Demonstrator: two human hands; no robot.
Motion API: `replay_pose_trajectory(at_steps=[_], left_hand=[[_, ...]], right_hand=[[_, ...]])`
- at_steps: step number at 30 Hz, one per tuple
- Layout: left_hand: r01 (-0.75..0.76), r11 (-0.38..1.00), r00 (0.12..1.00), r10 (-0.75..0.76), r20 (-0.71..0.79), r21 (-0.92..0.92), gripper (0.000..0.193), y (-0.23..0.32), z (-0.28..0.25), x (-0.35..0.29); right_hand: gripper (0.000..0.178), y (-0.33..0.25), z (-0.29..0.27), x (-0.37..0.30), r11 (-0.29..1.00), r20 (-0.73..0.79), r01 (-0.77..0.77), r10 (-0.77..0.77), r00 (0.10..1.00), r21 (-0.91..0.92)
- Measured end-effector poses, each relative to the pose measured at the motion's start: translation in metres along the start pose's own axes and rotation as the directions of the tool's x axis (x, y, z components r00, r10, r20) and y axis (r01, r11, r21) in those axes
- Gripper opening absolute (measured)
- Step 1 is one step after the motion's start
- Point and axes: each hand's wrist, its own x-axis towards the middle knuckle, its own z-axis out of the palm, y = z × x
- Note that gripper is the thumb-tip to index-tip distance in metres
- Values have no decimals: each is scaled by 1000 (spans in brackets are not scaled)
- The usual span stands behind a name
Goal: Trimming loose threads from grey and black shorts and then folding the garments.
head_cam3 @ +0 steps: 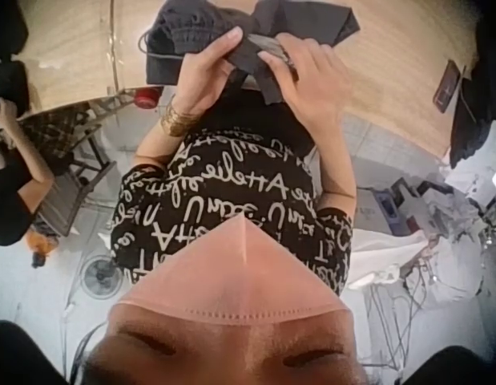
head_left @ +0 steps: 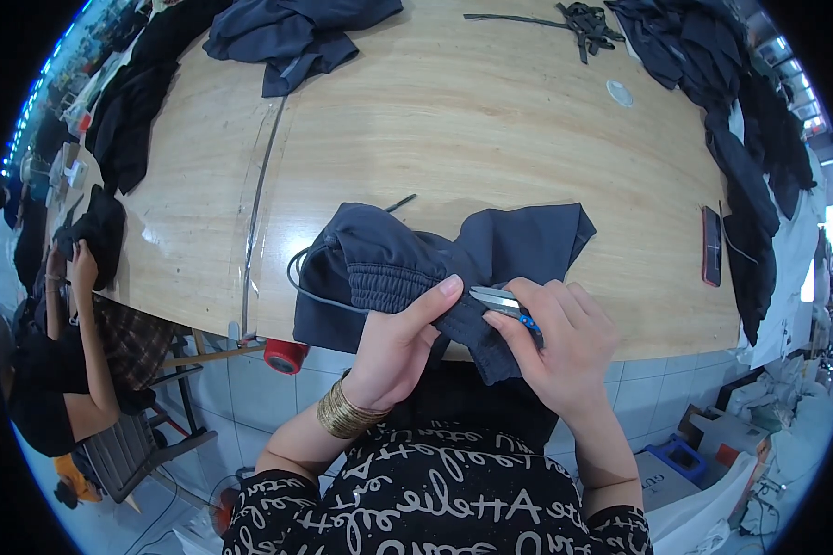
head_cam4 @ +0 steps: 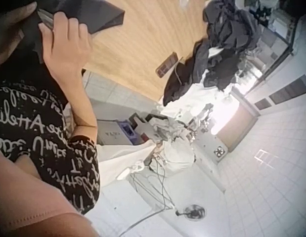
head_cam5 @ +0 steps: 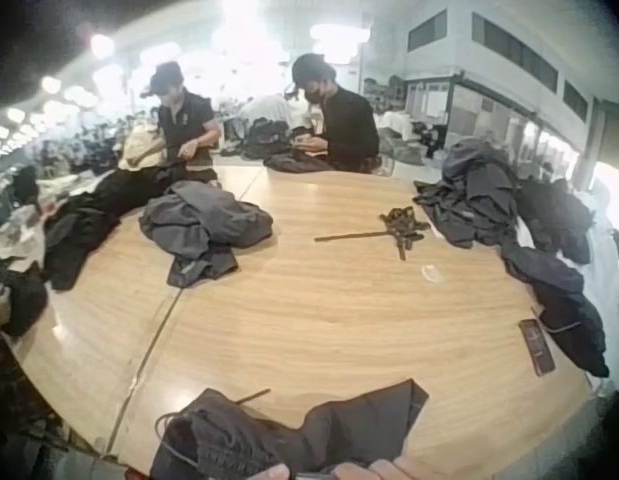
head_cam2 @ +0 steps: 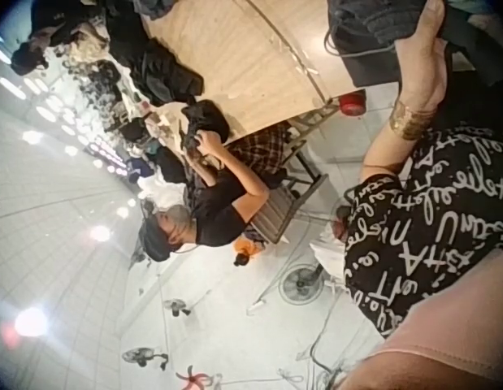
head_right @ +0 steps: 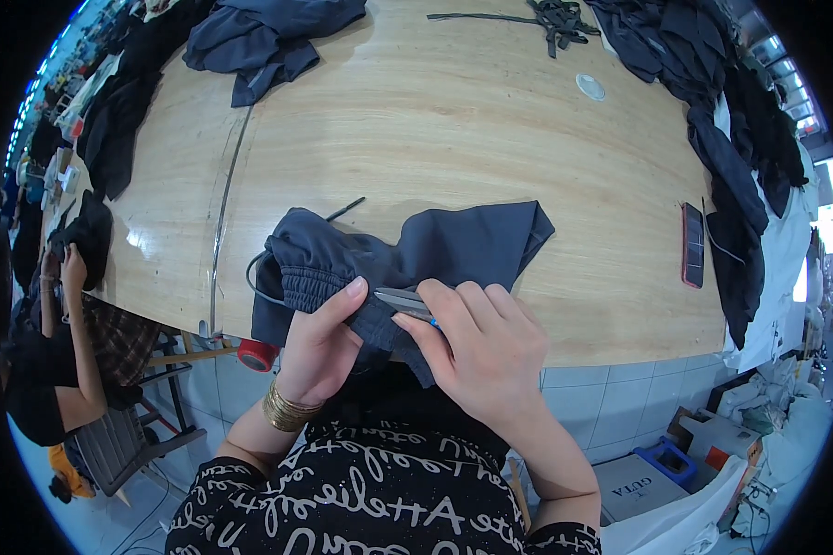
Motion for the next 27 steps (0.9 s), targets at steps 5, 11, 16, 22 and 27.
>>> replay_pose_trajectory(at_steps=[5, 11, 16, 22, 27], left_hand=[[-14, 1000, 1000, 14, 5, 15, 18, -1, -1, 2], [-20, 1000, 1000, 20, 7, 20, 20, -2, -1, 1], [-29, 1000, 999, 28, 29, 13, 22, 0, 1, 0], [-109, 993, 994, 108, 19, 55, 22, -3, -1, 2], [-149, 986, 989, 147, 24, 77, 23, -4, 0, 2]], right_hand=[[28, 0, -1, 1, 1000, -2, 6, -6, 1000, -25], [26, 0, 0, 0, 1000, -13, -1, 1, 1000, -22], [25, 6, -1, -1, 998, -74, -25, 29, 997, 58], [28, 4, -12, -4, 995, -10, -43, 45, 999, 90], [28, 1, -13, -3, 999, 48, -30, 29, 998, 31]])
